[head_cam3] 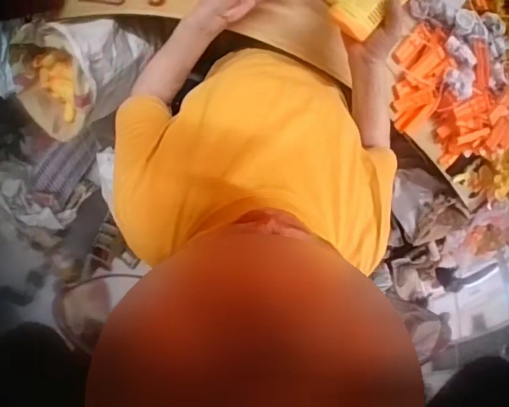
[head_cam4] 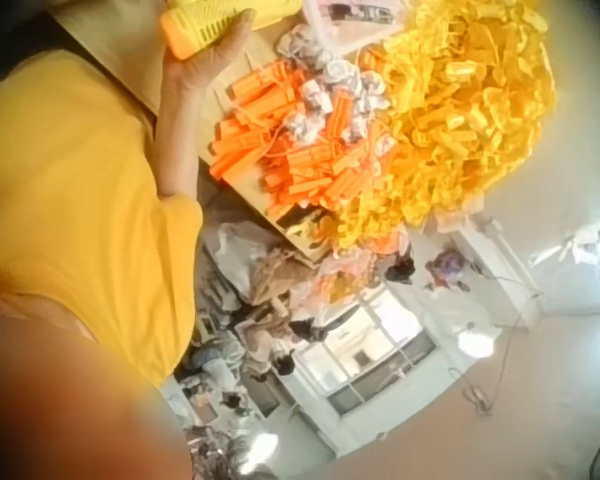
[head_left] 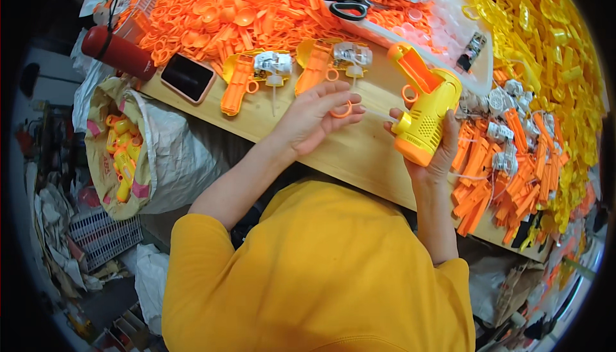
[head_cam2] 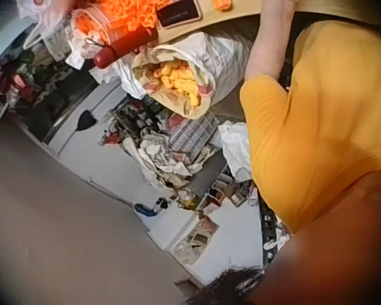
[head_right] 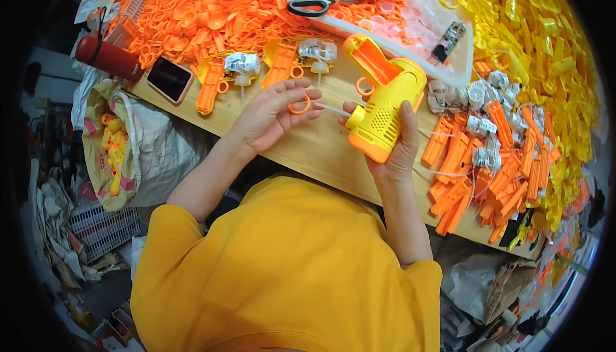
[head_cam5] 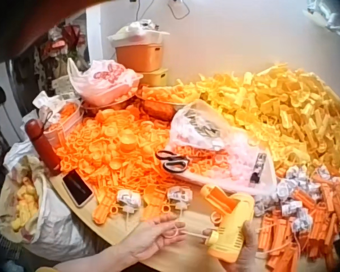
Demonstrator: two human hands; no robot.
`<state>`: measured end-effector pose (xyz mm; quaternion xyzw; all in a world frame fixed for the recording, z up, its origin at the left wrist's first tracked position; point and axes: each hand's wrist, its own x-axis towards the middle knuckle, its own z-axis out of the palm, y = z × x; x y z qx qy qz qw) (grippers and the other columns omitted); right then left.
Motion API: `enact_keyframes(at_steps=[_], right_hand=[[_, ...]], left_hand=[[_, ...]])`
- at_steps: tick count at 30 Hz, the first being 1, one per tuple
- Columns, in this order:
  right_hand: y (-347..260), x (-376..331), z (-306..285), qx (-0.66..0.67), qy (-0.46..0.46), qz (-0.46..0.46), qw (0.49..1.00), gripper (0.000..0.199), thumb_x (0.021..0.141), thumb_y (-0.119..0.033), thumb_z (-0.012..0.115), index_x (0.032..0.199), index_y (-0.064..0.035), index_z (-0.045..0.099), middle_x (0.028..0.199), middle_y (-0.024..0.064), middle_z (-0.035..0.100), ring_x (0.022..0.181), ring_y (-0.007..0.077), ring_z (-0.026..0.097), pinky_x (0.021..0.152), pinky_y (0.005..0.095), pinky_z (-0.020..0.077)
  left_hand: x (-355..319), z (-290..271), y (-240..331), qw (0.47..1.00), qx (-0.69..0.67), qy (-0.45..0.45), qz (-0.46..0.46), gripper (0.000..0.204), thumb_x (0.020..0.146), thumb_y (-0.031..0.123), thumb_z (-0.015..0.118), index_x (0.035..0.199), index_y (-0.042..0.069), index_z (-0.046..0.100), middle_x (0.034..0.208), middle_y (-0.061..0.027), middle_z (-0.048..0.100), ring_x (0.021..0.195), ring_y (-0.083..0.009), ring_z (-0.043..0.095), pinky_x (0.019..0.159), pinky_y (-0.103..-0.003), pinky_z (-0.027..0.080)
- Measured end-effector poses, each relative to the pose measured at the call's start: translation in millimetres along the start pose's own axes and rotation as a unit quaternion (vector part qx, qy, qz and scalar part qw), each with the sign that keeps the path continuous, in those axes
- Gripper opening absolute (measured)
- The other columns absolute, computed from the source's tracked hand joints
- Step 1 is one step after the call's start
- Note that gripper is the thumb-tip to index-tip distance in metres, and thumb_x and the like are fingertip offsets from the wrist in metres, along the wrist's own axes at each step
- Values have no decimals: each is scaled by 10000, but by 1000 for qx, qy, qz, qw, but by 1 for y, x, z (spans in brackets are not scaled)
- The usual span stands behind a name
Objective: Manually assembling plastic toy guns from multiple components at a factory workstation.
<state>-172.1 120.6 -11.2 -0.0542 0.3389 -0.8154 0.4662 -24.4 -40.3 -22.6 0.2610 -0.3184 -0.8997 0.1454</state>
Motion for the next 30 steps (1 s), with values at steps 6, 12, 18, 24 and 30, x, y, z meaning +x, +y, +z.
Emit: enact_keyframes(at_steps=[6,12,18,24,30], right_hand=[[5,-6,-6,-29,31,-30,999,663,847,-444,623,1334,-54,400,1132,153,586,1005,394,612,843,571,506],[13,-4,-7,-44,31,-41,998,586,876,-373,608,1305,-30,404,1115,158,578,1009,387,615,862,553,507],[16,-4,-11,-76,35,-49,995,533,884,-354,602,1249,2,445,1115,148,593,1038,387,616,869,463,523],[19,-4,-15,-91,30,-66,993,490,888,-338,595,1226,-4,477,1100,131,610,1022,298,631,854,408,531],[25,-4,-13,-102,41,-87,990,478,887,-324,582,1227,-1,486,1091,130,622,1021,221,619,877,371,518]], left_hand=[[13,9,-30,987,-152,9,-52,299,960,136,486,1176,-70,480,1142,-218,541,1055,-344,575,931,-473,496],[17,17,-40,983,-181,9,-18,282,957,111,483,1176,-67,493,1155,-209,533,1091,-338,554,943,-464,487],[13,33,-34,978,-202,43,-25,220,951,57,468,1154,-28,479,1139,-200,544,1072,-358,581,941,-458,488],[15,28,-40,986,-168,12,-23,236,935,45,519,1160,-4,472,1141,-170,553,1033,-335,607,904,-411,519],[12,35,-53,996,-64,6,69,286,928,64,565,1197,-10,500,1089,-125,606,1028,-222,617,895,-323,519]])
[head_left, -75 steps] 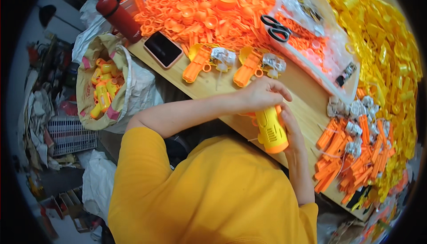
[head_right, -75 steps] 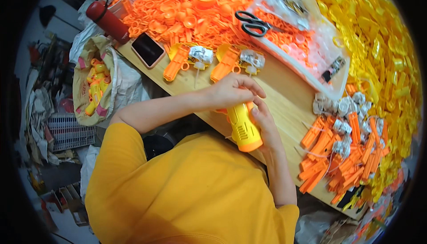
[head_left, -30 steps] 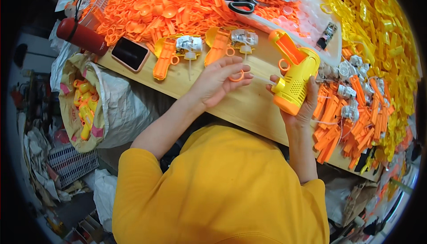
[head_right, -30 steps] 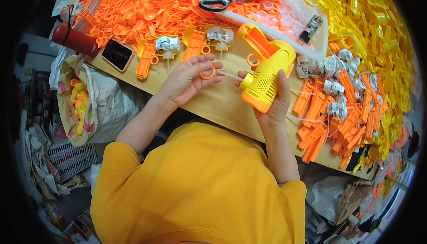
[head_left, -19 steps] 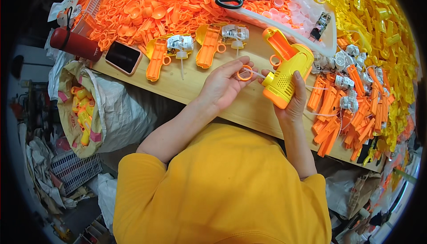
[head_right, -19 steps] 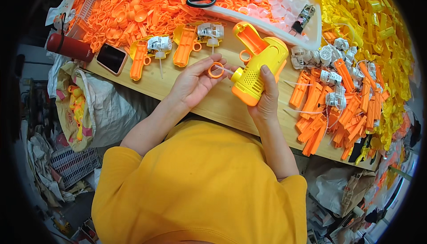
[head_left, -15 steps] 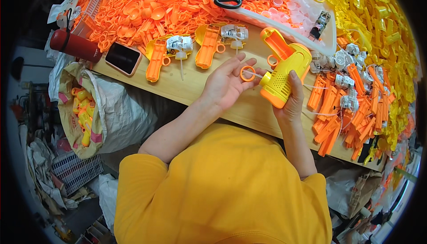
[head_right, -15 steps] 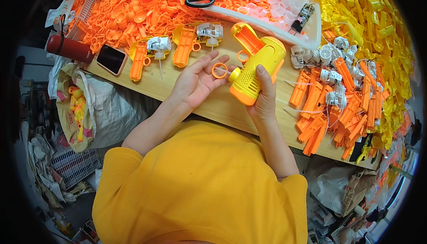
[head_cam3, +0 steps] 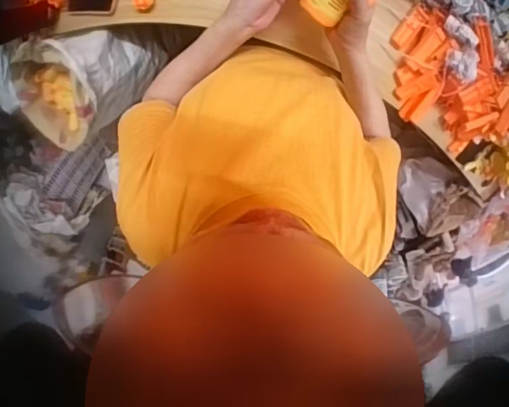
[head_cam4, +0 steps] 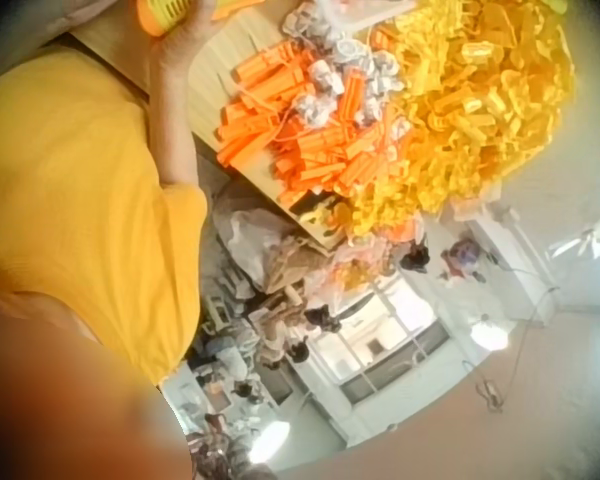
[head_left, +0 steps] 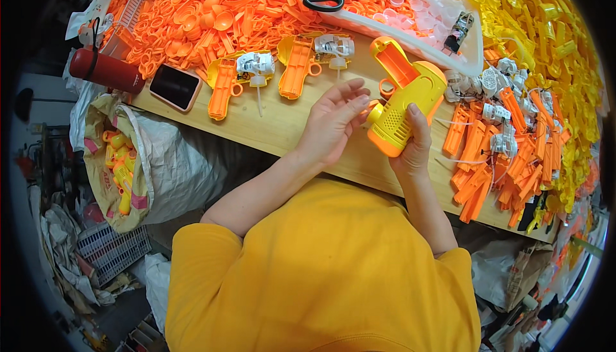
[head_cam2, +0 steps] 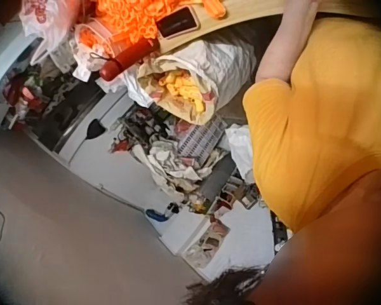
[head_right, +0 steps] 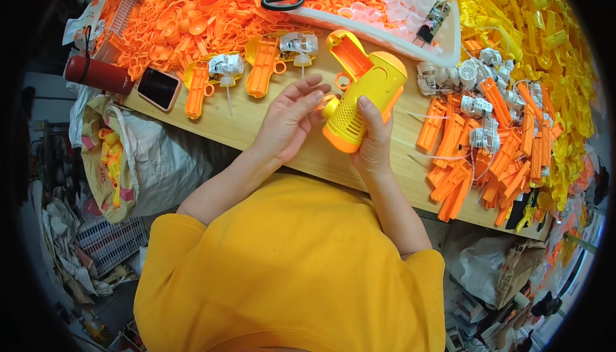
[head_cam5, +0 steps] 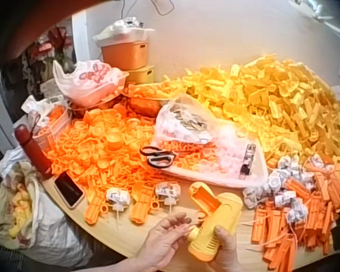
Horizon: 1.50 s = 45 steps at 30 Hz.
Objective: Manually assembling plastic toy guns from multiple components at a factory workstation.
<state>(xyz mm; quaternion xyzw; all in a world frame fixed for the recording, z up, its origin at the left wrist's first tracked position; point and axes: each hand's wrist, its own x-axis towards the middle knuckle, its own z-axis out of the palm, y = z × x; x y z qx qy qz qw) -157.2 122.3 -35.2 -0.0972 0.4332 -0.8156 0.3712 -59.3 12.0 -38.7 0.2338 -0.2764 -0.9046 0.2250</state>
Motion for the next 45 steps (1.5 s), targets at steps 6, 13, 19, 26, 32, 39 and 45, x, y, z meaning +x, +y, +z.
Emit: enact_keyframes(at_steps=[6,13,19,26,32,39,45], right_hand=[[1,3,5,15,-5,-6,1000,509,881,-355,568,1227,8,484,1098,145,622,1022,224,617,895,375,507],[-1,5,17,34,-13,-26,999,551,873,-383,559,1232,22,457,1077,194,613,1006,275,613,897,396,504],[-3,9,17,16,-23,-15,999,518,872,-365,549,1206,23,471,1060,203,612,993,272,617,879,403,512],[5,12,23,-20,-19,-53,998,443,911,-348,493,1143,29,511,1091,221,608,974,275,622,877,393,511],[17,30,33,-25,-70,-132,988,527,921,-414,489,1277,-27,455,1276,145,528,1170,262,528,992,410,437],[17,97,31,-578,-272,-389,664,698,761,-291,716,1338,-55,402,1372,167,417,1299,350,374,1087,448,305],[35,126,46,-691,-289,-385,540,723,725,-349,747,1303,-36,445,1307,195,447,1266,393,382,1068,477,324]], left_hand=[[-12,8,-7,990,112,-70,39,367,943,70,552,1288,-30,476,1151,-107,606,1096,-161,577,951,-299,474],[-25,11,-16,959,177,-154,160,651,844,-6,662,1390,-13,308,1426,-136,357,1289,-216,404,1081,-335,349],[-22,11,-26,917,267,-177,239,826,760,13,754,1380,43,209,1421,-148,297,1325,-242,330,1116,-394,282],[-19,4,-29,885,323,-139,306,770,774,50,734,1362,36,238,1335,-125,351,1277,-221,373,1083,-385,315],[6,-3,20,813,363,-143,432,730,704,28,730,1330,25,355,1294,-115,376,1266,-220,390,1045,-361,365],[114,-32,173,724,432,132,522,677,692,155,798,1241,-10,438,1200,-154,461,1064,-246,519,922,-353,455],[206,-72,233,658,599,186,417,657,732,312,785,1210,-48,515,1225,-183,522,1071,-260,547,909,-341,454]])
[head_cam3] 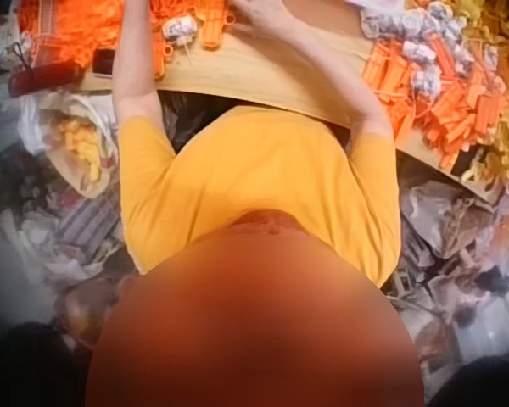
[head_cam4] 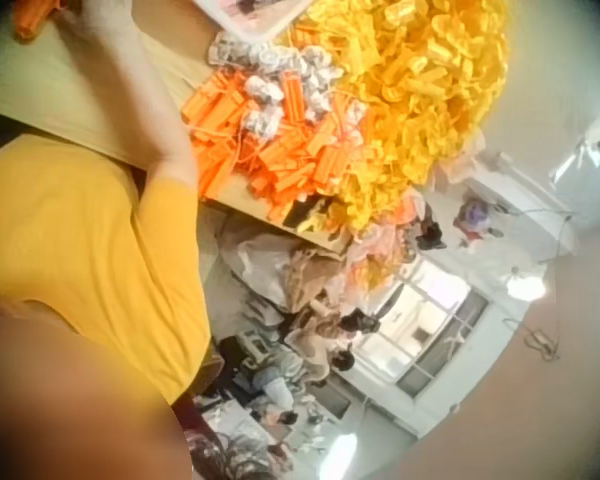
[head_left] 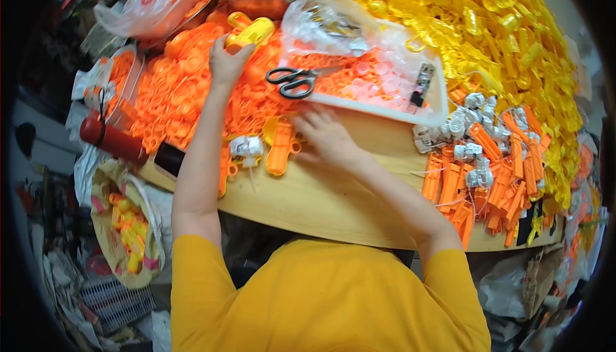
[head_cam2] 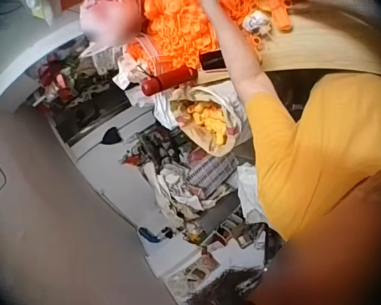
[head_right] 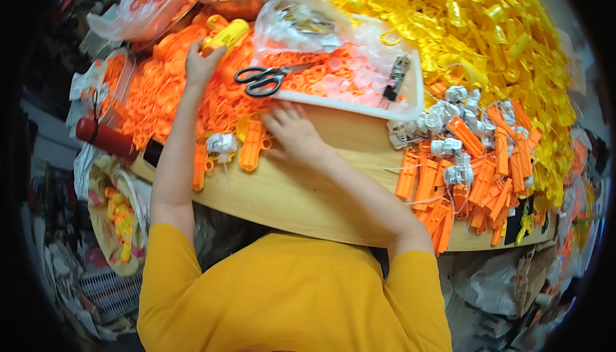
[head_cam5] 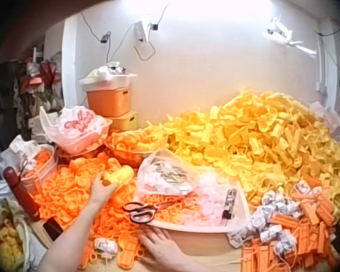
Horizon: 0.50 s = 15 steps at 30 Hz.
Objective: Manually assembling plastic toy guns from multiple components at a factory workstation.
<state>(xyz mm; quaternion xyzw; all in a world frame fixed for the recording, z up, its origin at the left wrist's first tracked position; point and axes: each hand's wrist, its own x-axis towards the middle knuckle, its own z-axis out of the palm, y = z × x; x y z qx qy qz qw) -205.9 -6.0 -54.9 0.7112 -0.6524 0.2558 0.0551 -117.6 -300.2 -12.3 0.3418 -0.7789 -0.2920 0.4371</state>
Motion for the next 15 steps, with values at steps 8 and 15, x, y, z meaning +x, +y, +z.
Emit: enact_keyframes(at_steps=[8,15], right_hand=[[12,-40,-20,38,-58,24,997,595,718,-170,693,1268,-87,480,1271,170,467,1167,343,461,954,437,408],[7,-60,-104,169,-82,24,982,436,754,-170,746,1147,-73,582,1173,151,575,1088,301,558,885,384,477]], left_hand=[[-53,-2,73,989,-85,34,119,217,880,144,647,1023,-13,600,967,-123,611,901,-225,579,812,-328,461],[-212,-31,113,957,8,-200,211,335,739,105,726,1040,27,602,1079,-142,574,1002,-342,540,870,-428,441]])
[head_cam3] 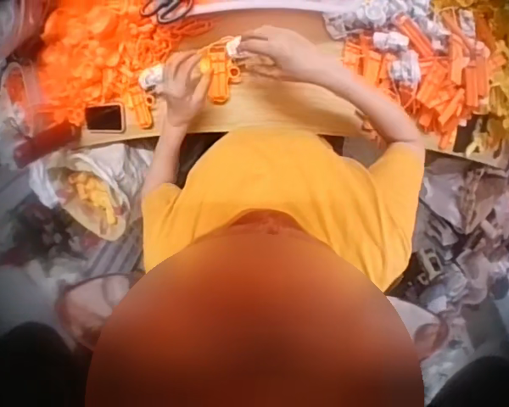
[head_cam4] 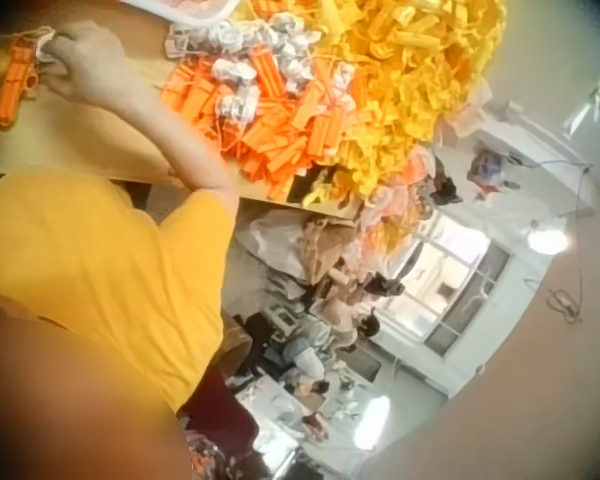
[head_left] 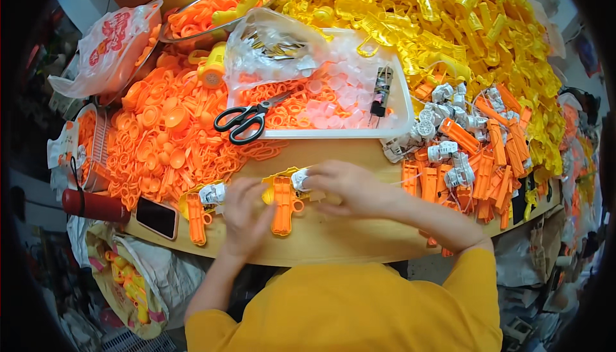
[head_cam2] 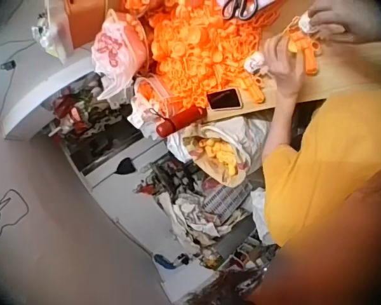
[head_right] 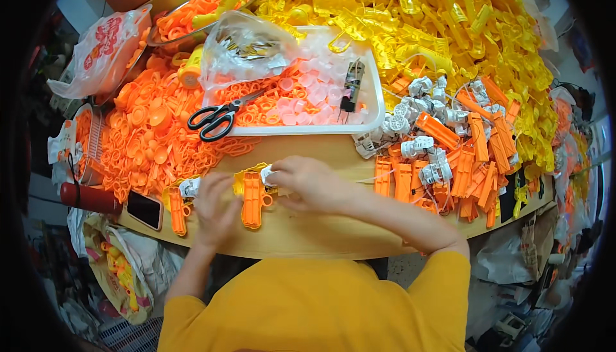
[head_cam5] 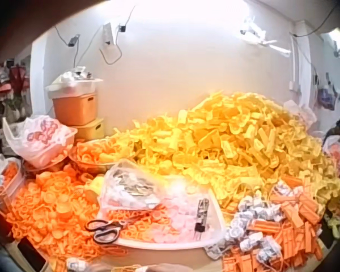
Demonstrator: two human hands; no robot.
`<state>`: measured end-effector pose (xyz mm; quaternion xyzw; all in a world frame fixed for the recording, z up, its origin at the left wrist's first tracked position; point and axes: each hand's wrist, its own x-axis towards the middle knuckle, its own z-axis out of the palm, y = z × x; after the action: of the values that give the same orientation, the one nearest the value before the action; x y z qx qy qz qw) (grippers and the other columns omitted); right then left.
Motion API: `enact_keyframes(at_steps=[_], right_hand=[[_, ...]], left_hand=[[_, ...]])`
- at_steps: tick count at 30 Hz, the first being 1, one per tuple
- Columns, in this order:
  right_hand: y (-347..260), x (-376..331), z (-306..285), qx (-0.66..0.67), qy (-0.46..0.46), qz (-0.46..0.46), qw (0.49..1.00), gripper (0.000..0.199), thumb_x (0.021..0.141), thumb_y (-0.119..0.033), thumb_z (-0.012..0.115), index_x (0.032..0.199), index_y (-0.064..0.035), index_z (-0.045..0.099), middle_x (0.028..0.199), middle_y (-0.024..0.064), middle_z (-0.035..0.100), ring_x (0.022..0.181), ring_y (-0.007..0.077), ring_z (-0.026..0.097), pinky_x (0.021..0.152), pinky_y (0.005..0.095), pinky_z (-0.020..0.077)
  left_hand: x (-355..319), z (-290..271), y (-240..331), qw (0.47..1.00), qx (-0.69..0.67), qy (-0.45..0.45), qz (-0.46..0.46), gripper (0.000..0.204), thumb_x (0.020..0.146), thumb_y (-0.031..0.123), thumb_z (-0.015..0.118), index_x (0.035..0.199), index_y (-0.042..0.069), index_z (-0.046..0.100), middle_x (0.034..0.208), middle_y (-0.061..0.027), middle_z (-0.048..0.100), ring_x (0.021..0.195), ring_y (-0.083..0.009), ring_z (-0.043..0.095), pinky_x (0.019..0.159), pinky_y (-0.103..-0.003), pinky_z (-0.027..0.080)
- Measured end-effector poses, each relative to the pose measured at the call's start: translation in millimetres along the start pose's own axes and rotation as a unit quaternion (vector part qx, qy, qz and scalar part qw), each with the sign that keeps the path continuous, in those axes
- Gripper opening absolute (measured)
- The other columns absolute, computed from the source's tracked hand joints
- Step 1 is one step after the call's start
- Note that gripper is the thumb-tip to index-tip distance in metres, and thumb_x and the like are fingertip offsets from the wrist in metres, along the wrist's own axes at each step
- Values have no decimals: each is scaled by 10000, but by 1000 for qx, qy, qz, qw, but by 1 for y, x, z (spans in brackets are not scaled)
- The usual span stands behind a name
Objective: Manually assembling plastic toy guns from multiple components at a factory workstation.
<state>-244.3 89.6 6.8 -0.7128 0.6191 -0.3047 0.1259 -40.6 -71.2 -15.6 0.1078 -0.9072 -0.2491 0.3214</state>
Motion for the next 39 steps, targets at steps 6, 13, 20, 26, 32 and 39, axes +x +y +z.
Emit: enact_keyframes(at_steps=[6,13,20,26,32,39], right_hand=[[126,42,-117,-280,323,71,901,220,768,-57,669,986,-82,653,868,64,662,869,251,614,773,363,510],[221,38,-150,-440,174,268,839,210,759,-100,577,951,-121,660,949,110,665,959,308,595,791,411,504],[170,32,-145,-341,369,75,861,152,768,-151,672,913,-106,656,887,105,676,841,301,635,733,399,506],[19,26,-50,-154,300,-108,935,334,681,48,677,999,-42,634,952,104,671,863,273,661,752,355,521],[-36,2,58,-72,335,-122,931,232,679,1,690,901,8,623,958,162,652,915,346,643,852,456,504],[-58,-42,86,39,292,-51,954,525,667,40,715,1164,-1,550,1233,196,556,1138,386,539,959,441,442]], left_hand=[[-7,36,16,987,64,-144,25,638,724,271,757,1280,66,520,1381,-173,399,1247,-375,370,1026,-525,290],[-8,55,32,989,69,-128,14,615,752,293,733,1281,68,516,1370,-165,408,1253,-371,359,1035,-505,266],[12,42,34,998,-42,-29,43,528,798,224,708,1249,27,518,1329,-187,428,1218,-355,430,1000,-443,353],[63,30,46,796,-548,105,-235,446,949,194,569,1326,39,388,1269,-98,488,1144,-178,506,966,-313,423],[42,32,46,683,-673,-48,-279,467,907,169,628,1298,67,394,1178,-92,555,1054,-148,557,920,-314,463],[17,15,18,838,-487,5,-247,516,805,121,745,1226,8,468,1125,-89,586,978,-152,591,856,-289,508]])
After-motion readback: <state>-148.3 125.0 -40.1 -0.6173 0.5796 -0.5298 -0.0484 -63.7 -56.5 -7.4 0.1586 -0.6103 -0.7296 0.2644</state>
